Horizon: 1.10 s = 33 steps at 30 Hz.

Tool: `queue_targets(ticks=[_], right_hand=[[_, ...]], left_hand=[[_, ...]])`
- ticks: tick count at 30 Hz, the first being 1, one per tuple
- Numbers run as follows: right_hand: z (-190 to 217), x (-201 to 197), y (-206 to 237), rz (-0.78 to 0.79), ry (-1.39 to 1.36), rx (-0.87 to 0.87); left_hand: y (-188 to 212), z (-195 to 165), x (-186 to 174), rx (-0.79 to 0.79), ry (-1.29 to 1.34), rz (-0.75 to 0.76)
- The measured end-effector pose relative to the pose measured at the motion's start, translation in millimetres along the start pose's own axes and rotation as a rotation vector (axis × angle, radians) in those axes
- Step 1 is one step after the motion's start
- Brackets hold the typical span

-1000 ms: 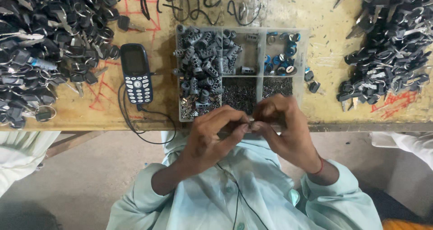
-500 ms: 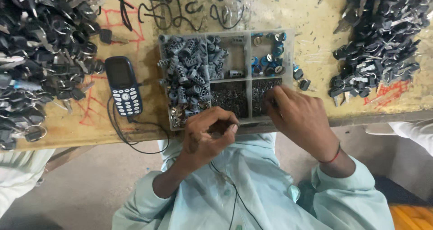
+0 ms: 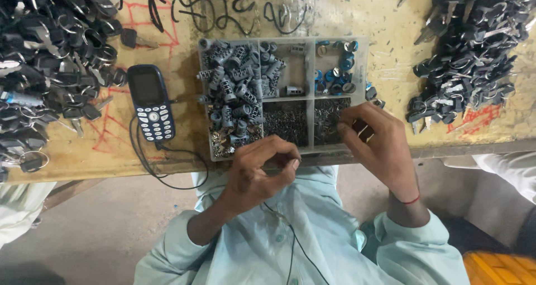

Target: The person assembles small key components by hand at a workbench. They repeatedly pick a key blank, insert a pin, and add a blue plastic cap from a compartmentalized tray, then place the finished unit aside. The process is repeated continuously throughout the clip.

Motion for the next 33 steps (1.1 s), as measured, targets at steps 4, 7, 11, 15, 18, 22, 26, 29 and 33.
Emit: queue_targets(ticks=[4,7,11,15,18,22,26,29,33], right_hand=[[9,17,14,0.155,-0.325,0.177],[22,30,19,0.169,-0.119,0.004],[30,33,21,0.167,-0.016,-0.090],[36,29,21,0.154,0.033,-0.108],[43,28,20,0.147,0.101,-0.164],[44,27,19,0.157,0.101,-0.173],[37,30,20,0.158,0.013,-0.146],[33,33,21,0.070,0.131,-0.239],[31,39,22,0.038,0.222,-0.372]], left_hand=[[2,-2,5,-0.039,0.014,-0.007],[0,0,10,-0.192,0.132,0.058],[3,-2,8,-0.220,0.150,0.099],[7,-4,5,-0.213,0.150,0.124],[10,-6,4,-0.219,0.220,0.157],[10,-8,2,-0.208,0.201,0.150],[12,-11,0,-0.065,0.096,0.080],[12,-10,5,0.019,0.001,-0.019],[9,3,8,-0.055,0.051,-0.015]])
Point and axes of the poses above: each hand's wrist, its own y-axis away from the middle knuckle, its own x-axis out of the palm, z = x × y, the point moved 3 cm from there along -y, towards the middle knuckle, and after that the axes turned 14 degrees about -x, right-handed, at the moved point
